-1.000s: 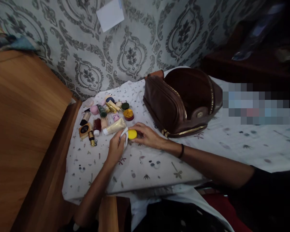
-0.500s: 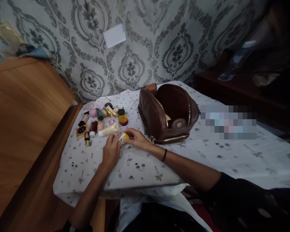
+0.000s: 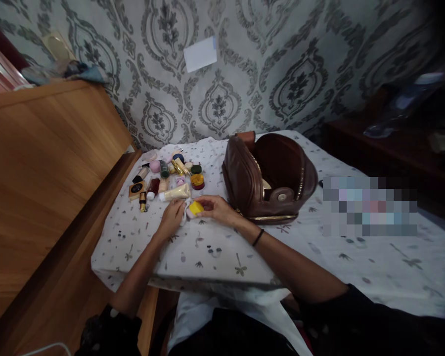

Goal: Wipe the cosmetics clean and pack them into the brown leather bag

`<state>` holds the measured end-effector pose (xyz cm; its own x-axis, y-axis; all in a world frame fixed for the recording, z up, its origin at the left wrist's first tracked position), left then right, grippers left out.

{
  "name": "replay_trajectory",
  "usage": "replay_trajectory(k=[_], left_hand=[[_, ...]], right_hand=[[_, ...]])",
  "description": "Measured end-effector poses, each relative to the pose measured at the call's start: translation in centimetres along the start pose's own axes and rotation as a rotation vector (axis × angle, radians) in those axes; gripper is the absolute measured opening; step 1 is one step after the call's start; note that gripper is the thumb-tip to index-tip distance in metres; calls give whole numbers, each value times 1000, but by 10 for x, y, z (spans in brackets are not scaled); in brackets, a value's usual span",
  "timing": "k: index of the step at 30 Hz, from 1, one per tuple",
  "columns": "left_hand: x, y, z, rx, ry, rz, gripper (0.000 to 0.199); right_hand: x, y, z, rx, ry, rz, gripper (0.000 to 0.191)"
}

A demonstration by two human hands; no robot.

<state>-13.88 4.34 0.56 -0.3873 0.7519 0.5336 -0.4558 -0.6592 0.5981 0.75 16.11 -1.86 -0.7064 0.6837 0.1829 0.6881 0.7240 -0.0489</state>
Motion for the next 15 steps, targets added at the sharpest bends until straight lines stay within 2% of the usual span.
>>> replay_trajectory(k=[7,15], left_hand=[[-8,8,4,-170,74,48,34],[-12,12,7,-197,-34,7,32]], right_hand=[[0,-6,5,24,-26,33,53],[-3,-6,5,-188,40,89,45]])
Point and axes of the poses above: each hand's wrist, its own x-axis towards the middle knuckle, its own y-axis out of the back of the hand, z = x × y, the point moved 3 cm from there along x, towards the middle knuckle, and after that the axes turned 13 degrees about z, right-handed, at the moved point
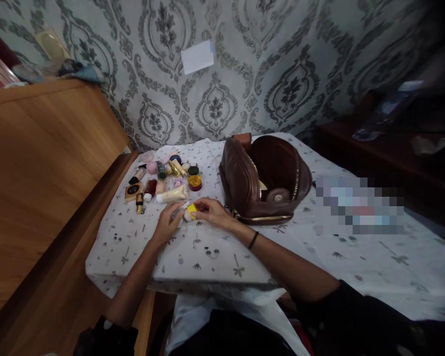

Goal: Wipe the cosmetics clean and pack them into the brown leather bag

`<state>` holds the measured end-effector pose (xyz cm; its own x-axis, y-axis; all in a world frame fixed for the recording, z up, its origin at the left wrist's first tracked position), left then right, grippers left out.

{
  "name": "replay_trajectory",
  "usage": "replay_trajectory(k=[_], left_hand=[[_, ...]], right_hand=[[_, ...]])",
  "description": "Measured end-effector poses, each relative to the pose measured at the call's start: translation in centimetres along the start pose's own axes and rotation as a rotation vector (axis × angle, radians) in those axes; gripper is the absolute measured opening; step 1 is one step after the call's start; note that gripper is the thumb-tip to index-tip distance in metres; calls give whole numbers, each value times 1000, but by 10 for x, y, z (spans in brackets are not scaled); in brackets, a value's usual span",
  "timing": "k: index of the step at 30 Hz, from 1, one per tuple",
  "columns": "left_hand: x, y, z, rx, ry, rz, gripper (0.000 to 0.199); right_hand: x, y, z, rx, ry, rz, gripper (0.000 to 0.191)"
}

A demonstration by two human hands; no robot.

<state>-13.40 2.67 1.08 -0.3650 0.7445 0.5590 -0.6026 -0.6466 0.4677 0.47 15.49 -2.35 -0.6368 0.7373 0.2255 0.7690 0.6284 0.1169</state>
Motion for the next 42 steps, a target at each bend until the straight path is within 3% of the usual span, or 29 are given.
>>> replay_trajectory(k=[6,14,21,24,28,32,37,42], left_hand=[[-3,-4,7,10,-46,-53,43],[-3,-4,1,51,-49,-16,43],[-4,0,5,125,-98,-1,36],[-8,-5,6,176,-148,-45,48],[-13,-12,2,234,-205,-80,63],[-15,-15,0,237,-201,-47,58],[-12,-11,3,224,-212,-6,52],[-10,-7,9,275,-268,49,43]], right_hand=[[-4,1,-9,-74,41,-23,46],[-2,5,-10,54,52,-103,52],[-2,3,-6,149,-55,-153,61],[-5,2,-8,141,-51,-138,64],[-7,-1,-9,65,-43,-118,52],[-7,-2,-7,55,-83,-111,50],[-5,0,-5,137,-82,-180,67],[-7,-1,-5,126,-103,-168,57]])
Point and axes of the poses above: each hand's wrist, its own x-axis towards the middle knuckle, its own y-axis out of the back of the hand, z = x × y, the point moved 3 cm from there along x, towards the middle knuckle, and after that the axes turned 13 degrees about z, right-handed, at the moved point
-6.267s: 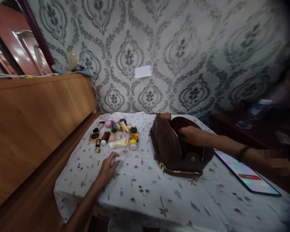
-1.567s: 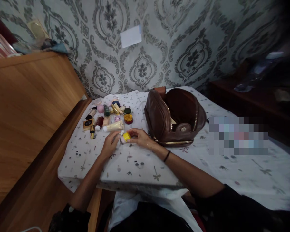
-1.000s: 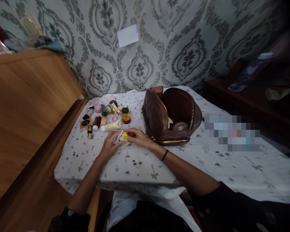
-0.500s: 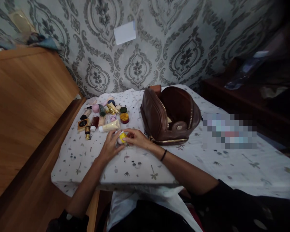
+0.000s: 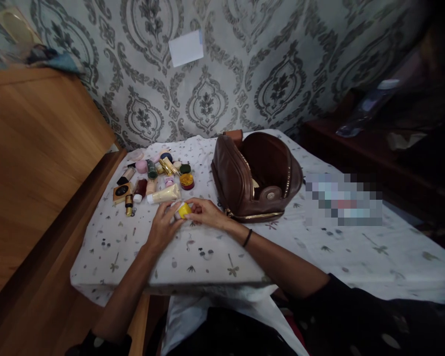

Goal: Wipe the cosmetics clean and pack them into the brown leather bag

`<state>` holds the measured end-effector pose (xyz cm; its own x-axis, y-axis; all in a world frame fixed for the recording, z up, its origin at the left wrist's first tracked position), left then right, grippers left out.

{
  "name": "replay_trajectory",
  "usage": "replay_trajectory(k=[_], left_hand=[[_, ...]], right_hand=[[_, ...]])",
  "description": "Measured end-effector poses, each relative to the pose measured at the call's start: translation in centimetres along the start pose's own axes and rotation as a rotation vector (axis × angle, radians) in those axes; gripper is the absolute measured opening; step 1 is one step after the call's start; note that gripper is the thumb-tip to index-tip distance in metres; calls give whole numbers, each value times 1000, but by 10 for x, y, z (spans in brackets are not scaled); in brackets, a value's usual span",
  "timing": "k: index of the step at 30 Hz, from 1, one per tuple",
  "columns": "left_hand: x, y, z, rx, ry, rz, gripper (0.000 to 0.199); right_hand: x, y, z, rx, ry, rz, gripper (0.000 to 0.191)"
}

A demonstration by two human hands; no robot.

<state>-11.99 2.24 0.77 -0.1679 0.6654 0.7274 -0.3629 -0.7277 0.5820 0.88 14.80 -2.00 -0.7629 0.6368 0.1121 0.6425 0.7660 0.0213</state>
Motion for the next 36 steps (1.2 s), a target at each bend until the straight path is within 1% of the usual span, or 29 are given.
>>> replay_trajectory(k=[5,7,9,11,13,15,19,22,25,27,29,31,32,34,36], left_hand=[[0,6,10,32,-120,71,33],[-1,5,10,58,-147,74,33],[-2,2,7,98,-147,68,38],[-3,-4,2,125,-139,50,48],[-3,-9,-2,141,-122,41,57],[-3,-12,-4,155,-108,39,59],[-2,-12,-4,167,-119,28,53],[-2,-7,-6,155,-157,48,48],[-4,-2,-12,135,-227,47,43],[-6,-1,-17,125,-267,31,37],[-7,-3,-20,116,-296,11,33],[-7,-5,-20,106,-274,18,36],[-7,-6,-19,104,-241,30,40],[-7,-9,-16,108,-171,55,47],[-6,-11,-14,129,-159,51,49]], right_hand=[[-4,-4,0,-24,-45,44,45],[-4,-4,0,-38,-53,55,43],[-4,-2,-2,-80,-30,55,50],[-5,0,-5,-118,-3,40,59],[-7,1,-8,-148,7,31,57],[-9,1,-11,-166,-3,35,49],[-11,-1,-14,-218,1,68,45],[-10,1,-16,-337,56,169,41],[-10,2,-18,-427,104,259,37],[-9,2,-19,-420,116,272,38],[-9,2,-19,-357,106,264,46],[-9,1,-18,-284,96,242,60],[-9,1,-17,-257,96,230,63],[-9,0,-15,-232,88,209,60],[-8,0,-14,-231,66,210,55]])
Point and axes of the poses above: each hand's wrist, its own x-axis towards the middle knuckle, its own y-axis out of the back of the hand, z = x × y, the point moved 3 cm from there along x, towards the middle knuckle, and after that the axes turned 13 degrees about z, right-handed, at the moved point
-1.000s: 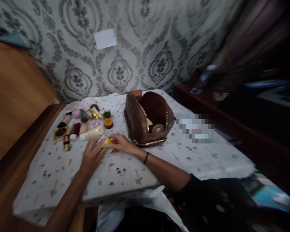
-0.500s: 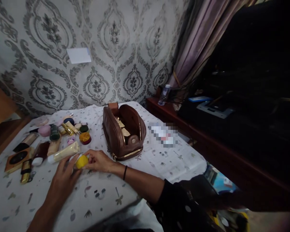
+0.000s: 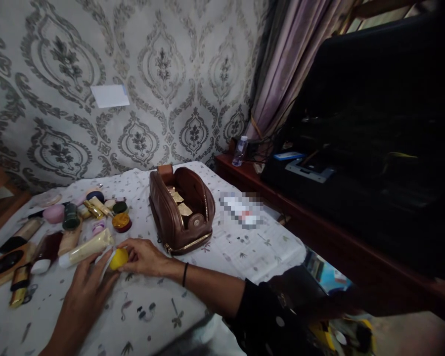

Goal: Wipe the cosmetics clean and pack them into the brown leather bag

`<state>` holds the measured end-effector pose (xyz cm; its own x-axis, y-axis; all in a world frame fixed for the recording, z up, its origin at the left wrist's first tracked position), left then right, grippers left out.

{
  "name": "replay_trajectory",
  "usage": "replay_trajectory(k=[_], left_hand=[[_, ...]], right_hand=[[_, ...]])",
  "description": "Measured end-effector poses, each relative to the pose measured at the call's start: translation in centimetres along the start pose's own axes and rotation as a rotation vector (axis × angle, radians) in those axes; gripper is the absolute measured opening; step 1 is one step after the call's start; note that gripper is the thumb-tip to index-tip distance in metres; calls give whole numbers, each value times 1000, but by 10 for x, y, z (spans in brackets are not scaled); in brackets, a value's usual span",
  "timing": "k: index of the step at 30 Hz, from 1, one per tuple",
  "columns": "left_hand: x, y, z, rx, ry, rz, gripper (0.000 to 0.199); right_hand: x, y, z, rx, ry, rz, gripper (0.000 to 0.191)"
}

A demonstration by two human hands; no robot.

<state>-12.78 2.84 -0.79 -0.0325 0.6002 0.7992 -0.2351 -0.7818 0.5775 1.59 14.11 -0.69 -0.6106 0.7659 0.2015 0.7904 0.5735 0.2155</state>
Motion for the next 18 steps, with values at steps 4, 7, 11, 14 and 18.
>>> replay_trajectory(k=[4,7,11,14,18], left_hand=[[1,-1,0,50,-69,-23,51],[1,-1,-1,59,-78,-52,51],[2,0,2,43,-76,-67,51],[4,2,5,10,-87,-22,51],[8,4,7,-31,-121,-1,45]], right_hand=[[-2,0,-2,-44,-53,7,47],[-4,1,-6,-69,-95,-30,42],[-3,3,-11,-146,-12,-7,39],[-1,4,-11,-158,95,6,52],[1,1,-4,-93,138,-34,62]])
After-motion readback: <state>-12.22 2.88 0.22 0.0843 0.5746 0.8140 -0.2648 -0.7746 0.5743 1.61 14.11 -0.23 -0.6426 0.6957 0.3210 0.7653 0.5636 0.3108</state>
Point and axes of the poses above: each hand's wrist, its own x-axis towards the middle knuckle, its own y-axis out of the back of the hand, z = x × y, the point moved 3 cm from there along x, towards the middle knuckle, and after that the axes turned 13 degrees about z, right-handed, at the moved point
